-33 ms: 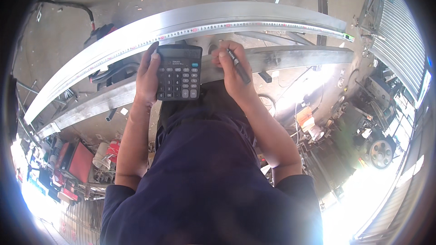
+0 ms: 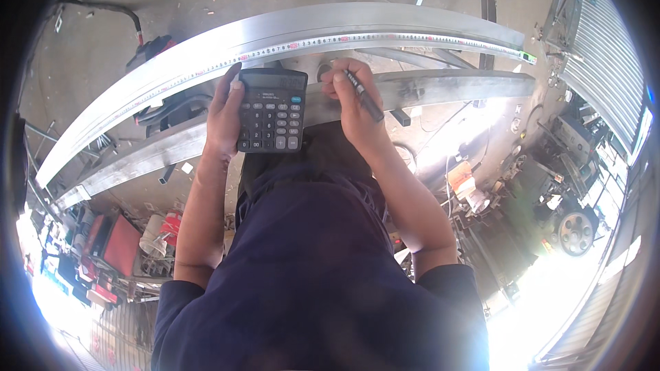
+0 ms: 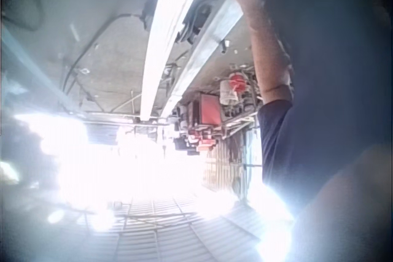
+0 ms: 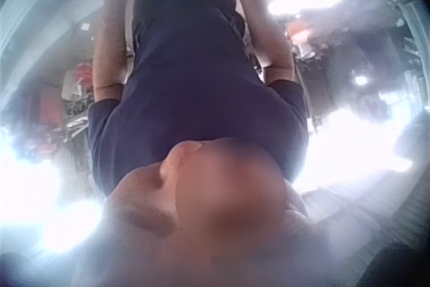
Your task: The person measures a long metal beam with a tape measure and marks measurement points with a marker. They use a calculator to compute values and record them on the beam. The person then places the beam on a workbench.
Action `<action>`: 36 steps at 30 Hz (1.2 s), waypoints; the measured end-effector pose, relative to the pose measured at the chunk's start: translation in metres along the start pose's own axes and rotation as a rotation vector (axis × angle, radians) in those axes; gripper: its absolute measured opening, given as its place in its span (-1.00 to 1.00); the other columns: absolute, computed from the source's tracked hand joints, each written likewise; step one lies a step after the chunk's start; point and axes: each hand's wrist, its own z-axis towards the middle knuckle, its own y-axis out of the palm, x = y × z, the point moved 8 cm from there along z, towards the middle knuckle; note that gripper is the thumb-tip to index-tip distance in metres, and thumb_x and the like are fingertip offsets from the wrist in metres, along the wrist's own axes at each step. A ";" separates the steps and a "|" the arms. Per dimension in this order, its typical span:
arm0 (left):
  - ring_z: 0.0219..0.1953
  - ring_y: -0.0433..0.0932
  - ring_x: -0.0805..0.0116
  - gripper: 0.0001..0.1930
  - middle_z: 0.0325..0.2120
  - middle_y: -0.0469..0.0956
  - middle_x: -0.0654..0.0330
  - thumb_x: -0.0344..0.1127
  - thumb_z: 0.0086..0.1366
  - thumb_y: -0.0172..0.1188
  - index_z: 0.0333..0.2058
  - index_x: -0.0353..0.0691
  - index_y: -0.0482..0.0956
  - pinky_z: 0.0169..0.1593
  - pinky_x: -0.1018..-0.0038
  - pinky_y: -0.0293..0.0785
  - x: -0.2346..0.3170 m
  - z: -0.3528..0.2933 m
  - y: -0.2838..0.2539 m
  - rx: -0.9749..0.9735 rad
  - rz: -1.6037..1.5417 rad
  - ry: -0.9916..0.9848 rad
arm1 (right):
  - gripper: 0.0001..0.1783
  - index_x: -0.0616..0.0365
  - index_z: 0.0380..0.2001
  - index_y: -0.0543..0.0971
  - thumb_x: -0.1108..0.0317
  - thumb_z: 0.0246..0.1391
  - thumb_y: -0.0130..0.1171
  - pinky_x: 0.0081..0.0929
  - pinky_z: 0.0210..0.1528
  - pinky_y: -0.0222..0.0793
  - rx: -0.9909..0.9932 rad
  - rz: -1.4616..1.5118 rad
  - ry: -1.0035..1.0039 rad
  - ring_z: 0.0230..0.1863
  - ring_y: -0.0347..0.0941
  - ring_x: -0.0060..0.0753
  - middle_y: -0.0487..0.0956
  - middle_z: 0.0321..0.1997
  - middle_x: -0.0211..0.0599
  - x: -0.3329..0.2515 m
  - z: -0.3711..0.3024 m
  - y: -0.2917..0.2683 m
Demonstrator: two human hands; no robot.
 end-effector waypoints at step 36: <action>0.07 0.57 0.39 -0.47 0.18 0.47 0.01 -0.27 0.57 -0.06 0.42 -0.34 0.22 0.10 0.48 0.54 -0.034 0.039 0.025 0.089 -0.202 0.031 | -0.73 0.26 -0.19 0.57 0.22 0.33 0.22 -0.68 -0.42 0.23 -0.140 -0.130 -0.081 -0.48 0.33 -0.77 0.54 -0.49 -0.53 0.025 0.114 -0.005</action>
